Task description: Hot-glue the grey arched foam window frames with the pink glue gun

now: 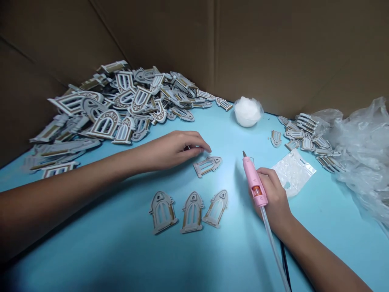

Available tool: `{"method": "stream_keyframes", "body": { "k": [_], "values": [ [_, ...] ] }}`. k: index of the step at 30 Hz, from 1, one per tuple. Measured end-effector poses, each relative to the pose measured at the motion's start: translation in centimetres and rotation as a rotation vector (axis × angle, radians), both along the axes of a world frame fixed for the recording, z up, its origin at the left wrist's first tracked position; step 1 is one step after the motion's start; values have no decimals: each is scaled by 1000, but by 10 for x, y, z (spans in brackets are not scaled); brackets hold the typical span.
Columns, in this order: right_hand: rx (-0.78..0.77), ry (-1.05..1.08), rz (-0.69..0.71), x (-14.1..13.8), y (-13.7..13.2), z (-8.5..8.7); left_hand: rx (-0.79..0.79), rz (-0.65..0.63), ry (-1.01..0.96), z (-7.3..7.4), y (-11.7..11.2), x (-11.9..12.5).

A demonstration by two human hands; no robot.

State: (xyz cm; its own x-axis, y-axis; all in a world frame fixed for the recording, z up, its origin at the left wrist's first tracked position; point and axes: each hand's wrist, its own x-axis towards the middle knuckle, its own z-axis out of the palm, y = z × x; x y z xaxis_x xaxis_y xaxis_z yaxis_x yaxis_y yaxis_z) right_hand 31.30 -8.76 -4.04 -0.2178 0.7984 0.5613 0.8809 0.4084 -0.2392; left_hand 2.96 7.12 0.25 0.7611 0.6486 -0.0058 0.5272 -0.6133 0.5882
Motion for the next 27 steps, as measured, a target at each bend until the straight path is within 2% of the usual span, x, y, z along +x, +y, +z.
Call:
{"method": "stream_keyframes", "body": {
  "k": [4, 10, 13, 16, 18, 22, 27],
  "values": [
    [-17, 6, 3, 3, -1, -3, -59, -8, -18, -1, 6, -3],
    [-40, 25, -14, 2, -2, -5, -229, -5, -193, 0, 5, -3],
    [-60, 47, -6, 2, -2, -5, -224, -7, -259, -2, 7, -2],
    [-61, 43, 5, 3, -2, -6, -188, -55, -276, -9, 8, 0],
    [-37, 34, 13, 3, -2, -6, -249, -59, -295, -17, 7, 2],
    [-11, 19, 13, 3, 1, -4, -469, 7, -402, -33, 2, 10],
    [37, 22, 13, 2, 4, -2, -466, 49, -458, -39, -5, 16]
  ]
}}
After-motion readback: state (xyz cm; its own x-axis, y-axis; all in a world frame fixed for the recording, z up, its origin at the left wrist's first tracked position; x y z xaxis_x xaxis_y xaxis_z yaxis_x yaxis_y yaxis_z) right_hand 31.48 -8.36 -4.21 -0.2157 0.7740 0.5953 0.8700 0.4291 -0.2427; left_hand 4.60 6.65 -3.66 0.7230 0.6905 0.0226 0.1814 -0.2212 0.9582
